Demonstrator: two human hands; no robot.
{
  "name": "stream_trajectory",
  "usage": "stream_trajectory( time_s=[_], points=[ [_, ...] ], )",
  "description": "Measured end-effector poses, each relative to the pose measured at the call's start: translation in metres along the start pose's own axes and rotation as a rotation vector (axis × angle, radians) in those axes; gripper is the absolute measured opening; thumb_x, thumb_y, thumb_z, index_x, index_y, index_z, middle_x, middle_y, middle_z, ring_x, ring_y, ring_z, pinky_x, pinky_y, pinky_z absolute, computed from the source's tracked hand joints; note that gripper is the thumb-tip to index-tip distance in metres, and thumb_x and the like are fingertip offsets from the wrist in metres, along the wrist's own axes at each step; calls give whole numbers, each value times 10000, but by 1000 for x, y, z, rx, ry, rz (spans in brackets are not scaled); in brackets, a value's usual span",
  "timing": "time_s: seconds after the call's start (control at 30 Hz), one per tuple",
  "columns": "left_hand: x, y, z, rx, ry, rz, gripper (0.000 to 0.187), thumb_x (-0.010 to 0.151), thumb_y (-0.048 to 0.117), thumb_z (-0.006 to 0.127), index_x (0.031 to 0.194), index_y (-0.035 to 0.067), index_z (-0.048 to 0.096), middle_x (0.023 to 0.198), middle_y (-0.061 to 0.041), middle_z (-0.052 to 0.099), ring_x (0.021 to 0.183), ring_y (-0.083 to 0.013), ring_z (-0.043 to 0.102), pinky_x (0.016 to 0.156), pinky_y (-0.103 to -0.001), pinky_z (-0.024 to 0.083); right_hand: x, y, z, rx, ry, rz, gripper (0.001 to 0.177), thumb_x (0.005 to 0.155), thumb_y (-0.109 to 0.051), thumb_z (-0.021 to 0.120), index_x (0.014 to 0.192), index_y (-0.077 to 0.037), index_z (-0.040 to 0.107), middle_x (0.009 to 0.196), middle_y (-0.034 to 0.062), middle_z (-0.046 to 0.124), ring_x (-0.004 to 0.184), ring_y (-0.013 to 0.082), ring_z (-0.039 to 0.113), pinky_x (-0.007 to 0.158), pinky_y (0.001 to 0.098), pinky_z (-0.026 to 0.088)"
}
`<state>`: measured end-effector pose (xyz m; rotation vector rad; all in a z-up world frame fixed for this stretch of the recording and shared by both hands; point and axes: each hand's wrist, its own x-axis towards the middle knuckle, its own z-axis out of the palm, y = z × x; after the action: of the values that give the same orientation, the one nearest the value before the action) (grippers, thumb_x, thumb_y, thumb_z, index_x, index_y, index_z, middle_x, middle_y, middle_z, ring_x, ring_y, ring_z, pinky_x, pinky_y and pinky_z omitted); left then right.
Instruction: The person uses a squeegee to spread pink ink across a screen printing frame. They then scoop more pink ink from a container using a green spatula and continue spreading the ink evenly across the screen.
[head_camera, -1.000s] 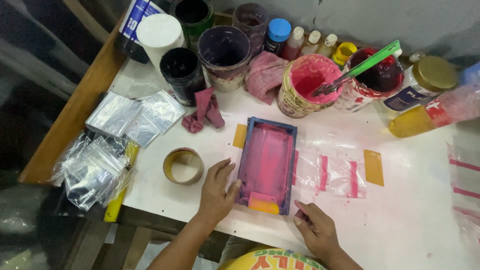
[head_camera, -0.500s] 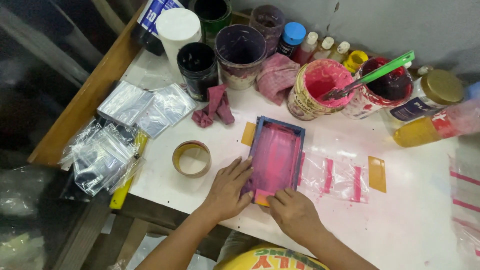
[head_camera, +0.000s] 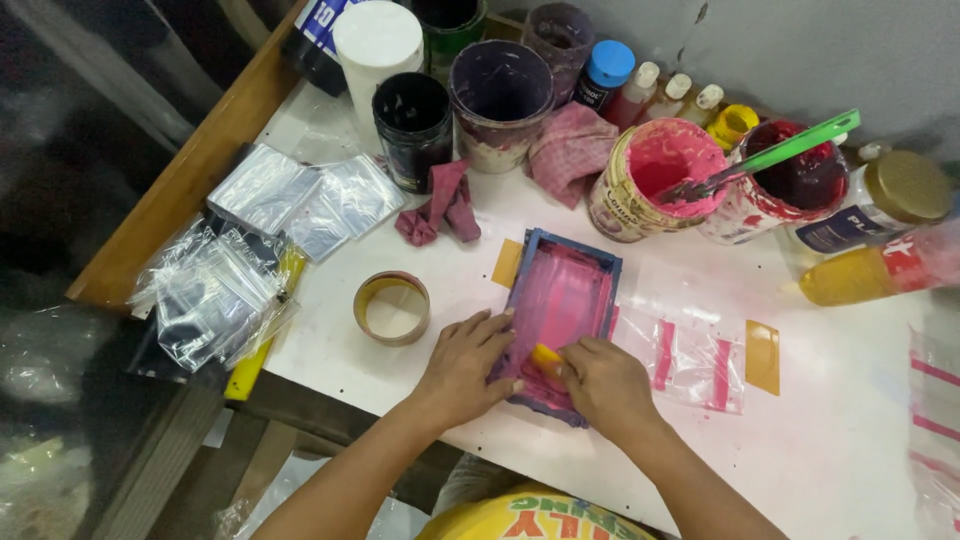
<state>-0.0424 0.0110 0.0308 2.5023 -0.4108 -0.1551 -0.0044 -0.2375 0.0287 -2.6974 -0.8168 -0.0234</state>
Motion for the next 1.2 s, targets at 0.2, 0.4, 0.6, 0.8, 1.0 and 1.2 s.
stream_trajectory(
  time_s=[0.2,0.4,0.6,0.8,1.0,1.2],
  points=[
    [-1,9,-5,-38,3,-5,804,850,660,590,1394,68,581,1583,-96,431,1475,-424,299,1137,-706,174,-12,-12,1,72,-74,-23,88,873,-191,681,935,-152,731,792,11,673,763,250,639,580,424,520],
    [-7,-3,18,11,125,65,837,807,542,755,1453,62,525,1586,-87,439,1470,-398,335,1146,-684,198,-20,-27,-3,50,127,-217,24,877,-98,648,888,-96,669,731,75,543,628,293,513,523,431,421],
    [-8,-7,21,57,175,118,925,802,709,660,1460,76,512,1641,-123,358,1456,-411,372,1136,-671,218,-27,-34,-13,49,206,-264,110,944,-129,619,850,-75,635,717,72,543,596,272,485,533,417,419],
    [-9,-5,21,43,149,94,876,802,613,711,1475,91,506,1645,-93,358,1501,-373,312,1151,-668,191,-21,-11,6,77,-1,-59,34,841,-165,695,867,-147,681,741,9,574,672,251,594,505,433,481],
    [-7,-4,17,20,100,69,837,842,630,619,1467,84,508,1642,-100,354,1502,-376,296,1146,-673,183,2,-37,-63,622,-149,809,146,926,-238,695,942,-124,784,819,4,738,695,129,573,668,279,423],
    [-6,-2,16,-1,109,55,863,882,714,486,1487,98,491,1641,-107,353,1498,-384,301,1153,-674,170,-6,3,-30,1148,92,1023,82,919,-22,710,891,-39,635,763,104,603,630,179,475,550,308,406]
  ],
)
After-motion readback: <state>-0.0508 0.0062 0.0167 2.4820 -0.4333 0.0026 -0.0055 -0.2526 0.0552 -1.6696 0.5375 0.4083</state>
